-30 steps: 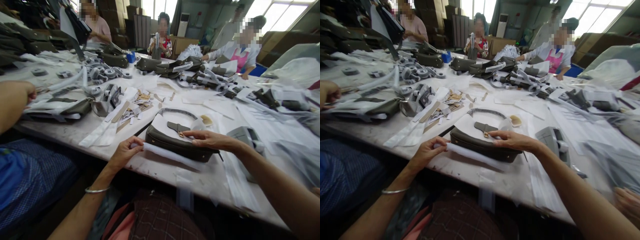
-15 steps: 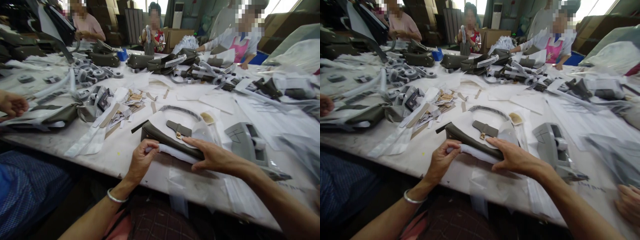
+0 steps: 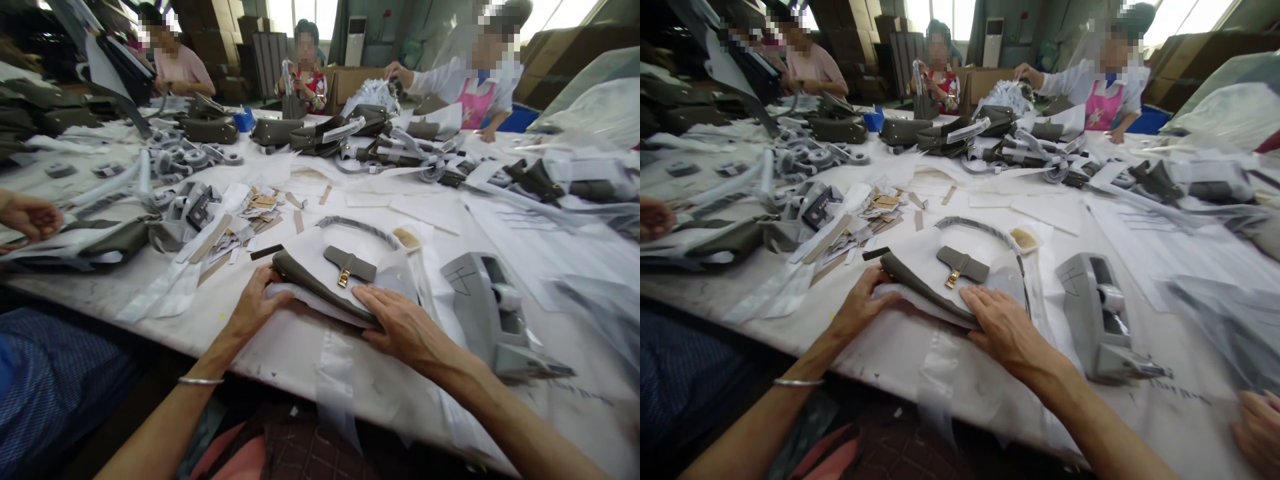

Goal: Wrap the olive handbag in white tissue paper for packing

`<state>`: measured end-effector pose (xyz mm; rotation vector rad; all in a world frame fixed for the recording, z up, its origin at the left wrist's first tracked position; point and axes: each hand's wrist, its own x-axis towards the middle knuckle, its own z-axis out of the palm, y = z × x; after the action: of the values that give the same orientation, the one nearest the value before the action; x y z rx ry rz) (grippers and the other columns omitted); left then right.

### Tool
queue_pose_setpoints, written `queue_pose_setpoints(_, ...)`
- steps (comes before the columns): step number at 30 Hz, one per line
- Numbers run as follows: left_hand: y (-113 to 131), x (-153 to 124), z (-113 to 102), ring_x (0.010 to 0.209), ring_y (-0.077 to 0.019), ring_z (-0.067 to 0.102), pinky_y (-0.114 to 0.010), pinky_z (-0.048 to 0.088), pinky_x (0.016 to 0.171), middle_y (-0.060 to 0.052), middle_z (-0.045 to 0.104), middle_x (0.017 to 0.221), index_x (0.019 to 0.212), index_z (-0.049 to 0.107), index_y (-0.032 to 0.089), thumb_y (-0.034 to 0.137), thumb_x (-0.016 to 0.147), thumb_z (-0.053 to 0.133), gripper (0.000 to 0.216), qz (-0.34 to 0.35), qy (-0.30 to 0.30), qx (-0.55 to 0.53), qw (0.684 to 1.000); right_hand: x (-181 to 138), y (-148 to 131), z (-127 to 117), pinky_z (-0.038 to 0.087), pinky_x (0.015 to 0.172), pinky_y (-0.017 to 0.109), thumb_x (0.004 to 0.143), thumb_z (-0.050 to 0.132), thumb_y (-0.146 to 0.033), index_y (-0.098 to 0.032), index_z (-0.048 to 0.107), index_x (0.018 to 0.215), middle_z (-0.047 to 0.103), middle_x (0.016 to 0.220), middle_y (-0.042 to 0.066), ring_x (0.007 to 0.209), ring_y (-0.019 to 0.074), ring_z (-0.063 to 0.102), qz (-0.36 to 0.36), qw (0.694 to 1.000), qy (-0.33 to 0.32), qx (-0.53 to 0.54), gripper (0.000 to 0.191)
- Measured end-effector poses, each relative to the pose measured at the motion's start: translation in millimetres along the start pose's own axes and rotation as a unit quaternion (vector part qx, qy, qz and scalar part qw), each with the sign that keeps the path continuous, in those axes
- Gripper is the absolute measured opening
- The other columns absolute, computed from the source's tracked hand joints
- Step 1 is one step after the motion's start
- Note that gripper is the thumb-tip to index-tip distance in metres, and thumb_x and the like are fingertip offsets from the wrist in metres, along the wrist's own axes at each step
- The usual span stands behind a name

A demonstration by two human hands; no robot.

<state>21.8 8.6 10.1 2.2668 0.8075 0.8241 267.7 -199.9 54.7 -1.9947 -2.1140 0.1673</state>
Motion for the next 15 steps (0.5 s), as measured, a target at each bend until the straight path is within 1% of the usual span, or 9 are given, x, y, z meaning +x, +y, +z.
queue_pose_setpoints(2,9,-3,3,0.101,-0.0217,0.060,-0.036,0.051,0.092,-0.005,0.061,0.105,0.088,0.058,0.019,0.036,0.082,0.071,0.022,0.000,-0.039,-0.016,0.999,-11,11,0,0.050,0.104,0.050,0.074,0.080,-0.018,-0.015,0.047,0.140,0.055,0.140,0.016,0.124,0.0326,0.057,0.000,1.000,0.000,0.002,0.074)
queue_pose_setpoints(3,15,-5,6,0.102,-0.0215,0.060,-0.036,0.052,0.092,-0.005,0.060,0.107,0.089,0.059,0.019,0.033,0.081,0.072,0.021,0.012,-0.054,-0.016,0.998,-17,18,0,0.050,0.104,0.050,0.074,0.081,-0.020,-0.017,0.046,0.141,0.056,0.139,0.015,0.124,0.0322,0.057,0.001,1.000,0.002,0.003,0.075)
queue_pose_setpoints(6,32,-13,17,0.112,-0.0233,0.059,-0.036,0.052,0.097,-0.007,0.055,0.123,0.098,0.062,0.020,0.028,0.079,0.077,0.026,0.059,-0.082,0.009,0.995,-36,36,0,0.050,0.106,0.050,0.077,0.079,-0.023,-0.021,0.045,0.142,0.057,0.140,0.012,0.126,0.0304,0.056,0.002,1.000,0.015,0.007,0.073)
queue_pose_setpoints(8,38,-18,25,0.115,-0.0253,0.058,-0.039,0.053,0.099,-0.009,0.052,0.128,0.105,0.061,0.020,0.027,0.077,0.079,0.034,0.074,-0.084,0.037,0.993,-44,40,-1,0.048,0.107,0.050,0.079,0.077,-0.022,-0.023,0.045,0.143,0.057,0.139,0.010,0.126,0.0302,0.056,0.005,1.000,0.024,0.008,0.071)
queue_pose_setpoints(11,38,-23,34,0.115,-0.0290,0.058,-0.044,0.054,0.099,-0.013,0.051,0.127,0.105,0.060,0.018,0.025,0.076,0.080,0.036,0.097,-0.081,0.085,0.988,-46,39,-1,0.047,0.108,0.050,0.080,0.077,-0.022,-0.025,0.045,0.144,0.057,0.140,0.010,0.127,0.0300,0.055,0.010,1.000,0.023,0.016,0.072)
queue_pose_setpoints(15,32,-24,36,0.122,-0.0338,0.054,-0.048,0.053,0.100,-0.018,0.048,0.134,0.108,0.057,0.016,0.021,0.074,0.080,0.042,0.132,-0.081,0.125,0.980,-42,35,-1,0.048,0.107,0.047,0.079,0.077,-0.024,-0.028,0.043,0.146,0.056,0.141,0.008,0.127,0.0293,0.055,0.021,0.999,0.027,0.023,0.076)
